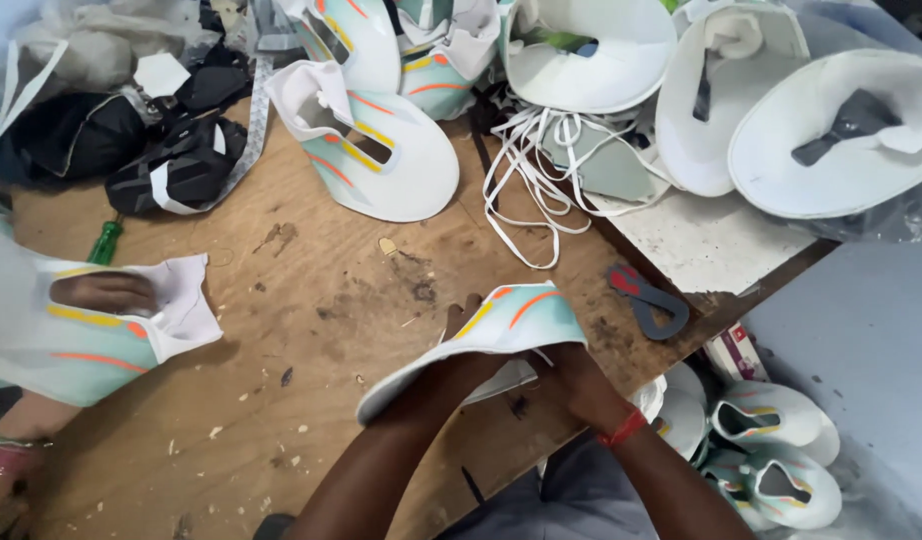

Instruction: Folding and preparing shoe upper components on a workbench.

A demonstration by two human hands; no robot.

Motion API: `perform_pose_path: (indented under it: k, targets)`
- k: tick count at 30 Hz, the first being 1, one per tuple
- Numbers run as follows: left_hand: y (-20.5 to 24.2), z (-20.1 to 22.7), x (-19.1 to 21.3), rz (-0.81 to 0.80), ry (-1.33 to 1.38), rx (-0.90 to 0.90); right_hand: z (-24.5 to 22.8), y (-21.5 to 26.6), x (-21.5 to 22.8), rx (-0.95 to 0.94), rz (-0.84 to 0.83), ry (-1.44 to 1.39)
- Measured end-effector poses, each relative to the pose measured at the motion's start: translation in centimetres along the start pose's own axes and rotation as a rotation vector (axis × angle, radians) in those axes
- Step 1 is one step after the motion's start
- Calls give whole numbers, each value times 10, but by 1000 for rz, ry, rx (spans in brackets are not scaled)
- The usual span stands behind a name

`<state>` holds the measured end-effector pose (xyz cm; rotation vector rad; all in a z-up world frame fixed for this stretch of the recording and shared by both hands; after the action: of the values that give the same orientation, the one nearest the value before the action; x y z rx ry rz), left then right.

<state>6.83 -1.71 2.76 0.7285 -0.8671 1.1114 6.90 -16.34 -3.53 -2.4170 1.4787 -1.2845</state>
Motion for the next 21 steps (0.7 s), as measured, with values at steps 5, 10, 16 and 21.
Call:
perform_pose_path:
  k: [5, 10, 16, 21]
  targets:
    - [-9, -61, -53, 1, 19, 1, -14, -6, 33, -90, 71, 13]
    - [-8, 17, -3, -18, 37, 9, 23, 3, 19, -176, -185, 139]
    - [-3, 12, -6, -42, 46, 50, -7, -3, 3, -349, -358, 461]
    - [-2, 8, -14, -81, 40, 65, -78, -23, 17, 7, -174, 584]
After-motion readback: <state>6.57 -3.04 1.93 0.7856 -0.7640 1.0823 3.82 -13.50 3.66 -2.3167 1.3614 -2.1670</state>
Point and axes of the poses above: each hand's wrist, its own y-axis away from the middle knuckle, its own x-axis out of the back of the hand, z = x × y, the point moved 9 cm from there along -y, towards the middle knuckle, and after that the axes turned 6 degrees about x, right-handed, at the moved point
